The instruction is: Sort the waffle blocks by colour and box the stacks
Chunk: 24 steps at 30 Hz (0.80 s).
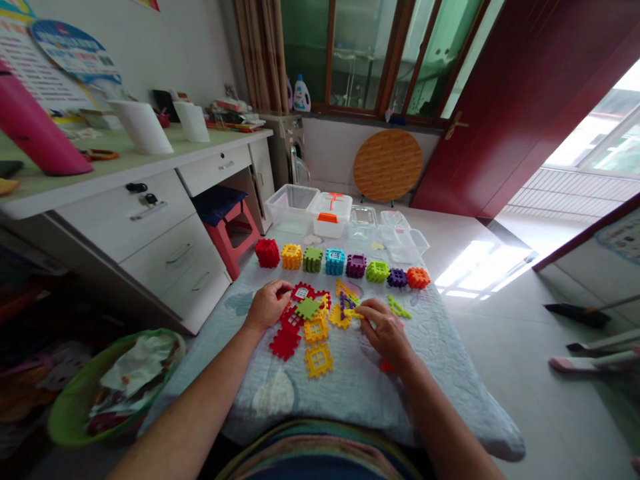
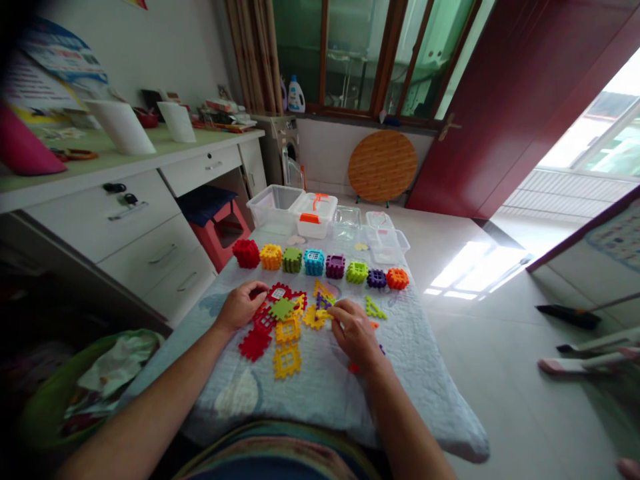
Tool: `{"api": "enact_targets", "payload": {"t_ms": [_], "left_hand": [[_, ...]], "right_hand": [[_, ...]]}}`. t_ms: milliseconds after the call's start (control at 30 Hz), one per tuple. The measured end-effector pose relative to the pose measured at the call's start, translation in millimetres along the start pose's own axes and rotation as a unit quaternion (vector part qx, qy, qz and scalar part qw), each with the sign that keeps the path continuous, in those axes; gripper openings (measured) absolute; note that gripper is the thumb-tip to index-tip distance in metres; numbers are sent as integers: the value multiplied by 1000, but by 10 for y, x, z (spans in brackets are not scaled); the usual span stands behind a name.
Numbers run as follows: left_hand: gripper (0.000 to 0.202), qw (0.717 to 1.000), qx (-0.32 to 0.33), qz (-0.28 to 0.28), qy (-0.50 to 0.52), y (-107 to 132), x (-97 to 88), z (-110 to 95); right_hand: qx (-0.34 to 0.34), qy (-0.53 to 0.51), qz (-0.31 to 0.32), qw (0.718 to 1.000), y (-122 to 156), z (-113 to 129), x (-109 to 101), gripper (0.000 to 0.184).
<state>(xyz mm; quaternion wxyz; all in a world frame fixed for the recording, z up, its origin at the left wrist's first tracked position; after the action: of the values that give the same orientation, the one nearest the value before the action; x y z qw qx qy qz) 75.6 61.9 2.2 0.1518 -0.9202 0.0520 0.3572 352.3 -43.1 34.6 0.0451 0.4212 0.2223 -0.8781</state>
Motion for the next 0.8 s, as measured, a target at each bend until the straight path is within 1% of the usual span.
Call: {"api": "enact_targets", "payload": {"t_ms": [167, 267, 333, 400, 467, 533, 633, 700, 733, 800], "left_hand": [[18, 1000, 9, 0, 2, -7, 24, 43], [18, 1000, 11, -1, 3, -11, 38, 79], [18, 1000, 14, -4, 4, -12, 37, 83], [17, 1000, 18, -6, 7, -10, 32, 73], [17, 1000, 19, -7, 8, -8, 28, 61], [17, 1000, 18, -7, 9, -7, 26, 55], [17, 1000, 17, -8, 7, -7, 23, 51], [17, 1000, 18, -8, 6, -8, 20, 46], [16, 1000, 19, -7, 6, -9, 19, 42], [16, 1000, 18, -6, 8, -9, 18, 33]], "right_hand": [[-26, 32, 34, 999, -26, 117, 60, 31], [-37, 55, 101, 993, -26, 193, 69, 33], [-47, 54, 150, 986, -20, 250, 48, 39], [-54, 43, 180, 981, -34, 298, 7, 45], [-49, 39, 185, 981, -86, 313, -27, 46], [-26, 60, 174, 983, -174, 277, -27, 43], [13, 112, 163, 980, -313, 164, 64, 48], [20, 132, 167, 977, -377, 95, 154, 53], [18, 135, 167, 977, -398, 71, 190, 52], [12, 129, 151, 980, -422, 40, 225, 43]]}}
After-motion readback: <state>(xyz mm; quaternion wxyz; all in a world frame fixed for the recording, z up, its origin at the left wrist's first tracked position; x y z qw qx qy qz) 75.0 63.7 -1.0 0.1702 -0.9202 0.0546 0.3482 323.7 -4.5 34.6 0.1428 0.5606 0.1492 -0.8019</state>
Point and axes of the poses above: each hand's wrist, its own y-axis away from the middle knuckle, its own x-axis out of the palm, z = x × y, the point moved 4 cm from there along -y, towards the middle knuckle, and after that the axes turned 4 degrees about z, right-handed, at the moved point
